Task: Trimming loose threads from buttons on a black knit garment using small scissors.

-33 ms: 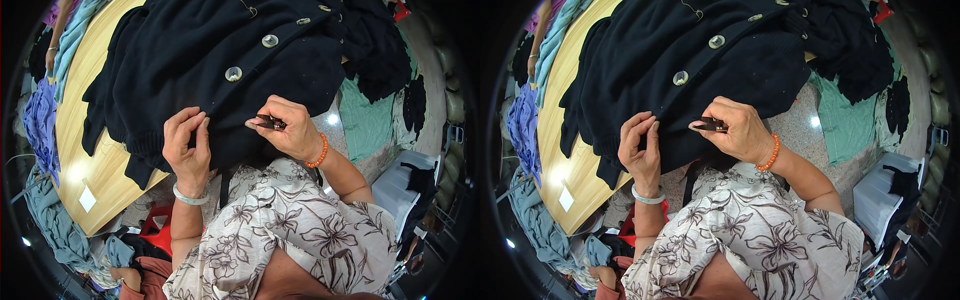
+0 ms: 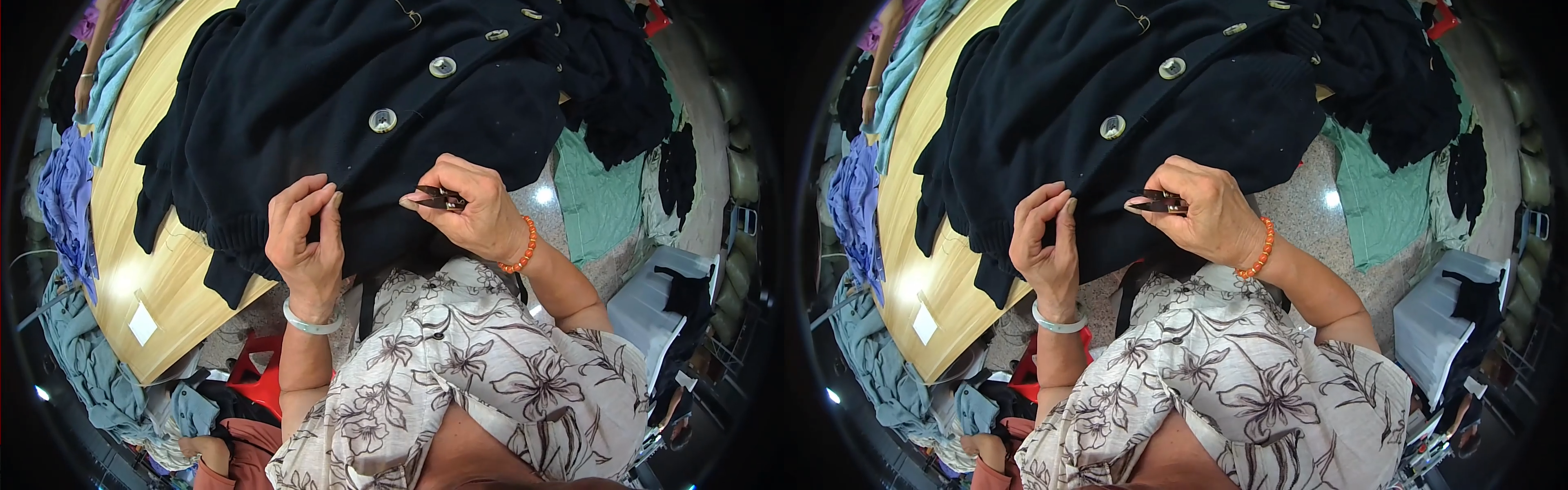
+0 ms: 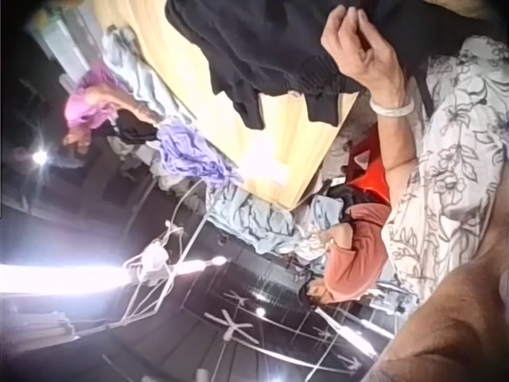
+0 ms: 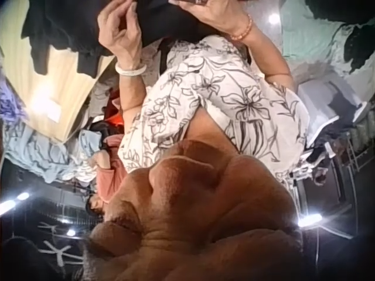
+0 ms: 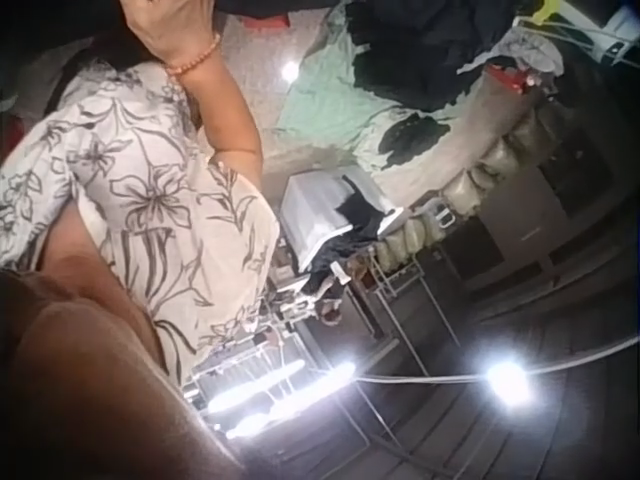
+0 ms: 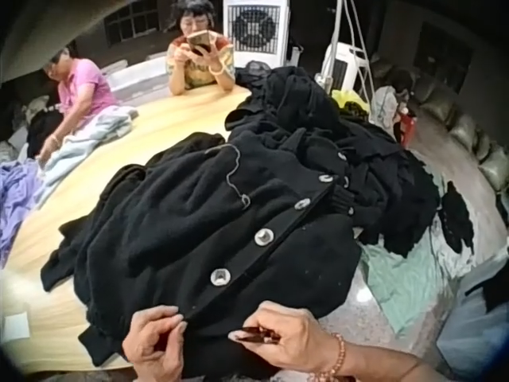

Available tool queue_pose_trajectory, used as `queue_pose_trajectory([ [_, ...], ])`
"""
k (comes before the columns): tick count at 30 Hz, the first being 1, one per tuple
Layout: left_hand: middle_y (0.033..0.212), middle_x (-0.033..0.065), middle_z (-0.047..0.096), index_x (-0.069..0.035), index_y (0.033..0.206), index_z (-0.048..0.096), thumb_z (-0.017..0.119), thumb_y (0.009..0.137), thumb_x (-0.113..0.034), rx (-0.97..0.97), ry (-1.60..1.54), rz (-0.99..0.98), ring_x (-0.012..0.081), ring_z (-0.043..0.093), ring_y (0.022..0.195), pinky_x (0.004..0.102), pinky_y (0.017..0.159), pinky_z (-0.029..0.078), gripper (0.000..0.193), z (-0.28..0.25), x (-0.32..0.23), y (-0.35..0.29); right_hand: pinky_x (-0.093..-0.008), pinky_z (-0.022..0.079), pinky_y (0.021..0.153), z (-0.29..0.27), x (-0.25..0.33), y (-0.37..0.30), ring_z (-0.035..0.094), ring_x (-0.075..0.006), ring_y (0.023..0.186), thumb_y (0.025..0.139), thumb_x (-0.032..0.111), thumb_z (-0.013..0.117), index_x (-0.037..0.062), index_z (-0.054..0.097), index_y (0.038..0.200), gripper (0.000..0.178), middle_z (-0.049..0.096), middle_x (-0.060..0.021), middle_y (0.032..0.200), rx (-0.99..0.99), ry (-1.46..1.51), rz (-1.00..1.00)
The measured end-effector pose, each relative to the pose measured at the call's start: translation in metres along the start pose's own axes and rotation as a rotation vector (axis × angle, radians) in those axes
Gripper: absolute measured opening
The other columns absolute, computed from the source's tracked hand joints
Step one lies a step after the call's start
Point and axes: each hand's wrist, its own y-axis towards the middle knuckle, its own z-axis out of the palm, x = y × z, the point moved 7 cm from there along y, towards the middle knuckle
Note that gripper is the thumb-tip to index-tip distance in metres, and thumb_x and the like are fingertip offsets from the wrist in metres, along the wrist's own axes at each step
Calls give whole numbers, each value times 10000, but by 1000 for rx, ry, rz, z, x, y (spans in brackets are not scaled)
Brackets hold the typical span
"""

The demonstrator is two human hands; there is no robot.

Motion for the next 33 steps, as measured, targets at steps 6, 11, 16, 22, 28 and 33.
queue_pose_trajectory([
  [6, 1090, 134, 718, 20, 980, 694, 699, 923, 50, -1, -18, 7, 191, 680, 968, 289, 863, 535, 65, -4, 2, -3, -252, 483, 611, 8, 9, 9, 578, -102, 672, 859, 123, 814, -3, 654, 1036, 270, 610, -45, 854, 101, 7, 8],
  [11, 1122, 141, 713, 27, 1028, 649, 663, 963, 32, 6, -50, -14, 166, 671, 985, 275, 879, 530, 66, -4, 8, -8, -314, 524, 661, 15, 22, 15, 636, -182, 729, 912, 163, 753, -1, 650, 1111, 278, 609, -88, 886, 179, 20, 16],
  [16, 1135, 139, 708, 34, 1060, 621, 617, 1006, 8, -33, -92, -34, 133, 658, 979, 249, 878, 530, 60, -2, 16, -14, -362, 510, 596, 35, 23, 21, 674, -295, 691, 957, 197, 691, -6, 646, 1057, 231, 659, -127, 873, 255, -181, -4],
  [22, 1043, 170, 718, 18, 980, 614, 647, 937, 67, -82, -110, -93, 232, 701, 920, 309, 822, 546, 73, 1, 17, -14, -440, 547, 663, 49, 26, 28, 692, -357, 747, 958, 312, 684, 38, 625, 1055, 296, 669, -152, 917, 346, -349, 24],
  [28, 1058, 174, 716, 17, 976, 616, 654, 932, 68, -73, -115, -119, 228, 694, 907, 314, 819, 546, 77, 1, 17, -13, -444, 542, 673, 57, 24, 28, 691, -355, 799, 986, 281, 648, 24, 580, 1041, 271, 646, -145, 913, 370, -408, -23],
  [33, 1080, 185, 715, 19, 969, 621, 666, 922, 67, -57, -93, -67, 244, 685, 947, 330, 841, 541, 81, 5, 6, -10, -442, 532, 655, 59, 22, 29, 684, -337, 789, 997, 252, 628, 34, 549, 999, 231, 637, -136, 904, 376, -388, -77],
])
